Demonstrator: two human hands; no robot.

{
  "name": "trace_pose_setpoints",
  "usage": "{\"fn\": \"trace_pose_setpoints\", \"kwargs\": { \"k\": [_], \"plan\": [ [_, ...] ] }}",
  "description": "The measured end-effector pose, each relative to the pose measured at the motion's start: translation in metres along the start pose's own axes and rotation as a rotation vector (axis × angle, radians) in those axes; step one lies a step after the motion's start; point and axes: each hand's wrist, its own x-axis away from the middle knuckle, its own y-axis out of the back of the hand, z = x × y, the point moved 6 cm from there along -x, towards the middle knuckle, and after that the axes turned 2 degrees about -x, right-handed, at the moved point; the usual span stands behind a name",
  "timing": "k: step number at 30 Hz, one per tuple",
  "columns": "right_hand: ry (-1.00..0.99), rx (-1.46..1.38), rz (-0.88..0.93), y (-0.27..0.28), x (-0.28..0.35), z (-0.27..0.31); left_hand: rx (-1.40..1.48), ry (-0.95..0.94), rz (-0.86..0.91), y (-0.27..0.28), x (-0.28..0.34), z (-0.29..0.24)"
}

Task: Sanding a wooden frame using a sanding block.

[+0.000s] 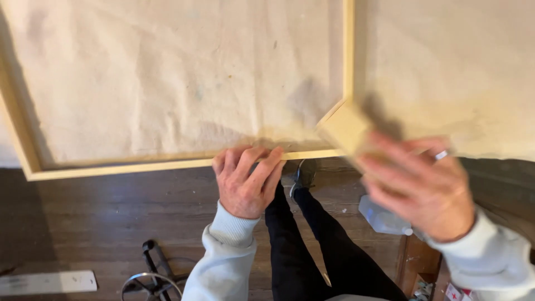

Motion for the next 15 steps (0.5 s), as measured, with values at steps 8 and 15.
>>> {"fn": "trace_pose_setpoints", "kwargs": {
  "k": [8, 15],
  "plan": [
    [-0.287, -0.233, -0.047, 0.0, 0.02, -0.019, 0.005, -0.014, -0.002, 0.002, 0.002, -0.002],
    [-0.372, -0.267, -0.044, 0.01, -0.016, 0.003, 0.018, -0.022, -0.005, -0.007, 0.008, -0.001]
  ]
}}
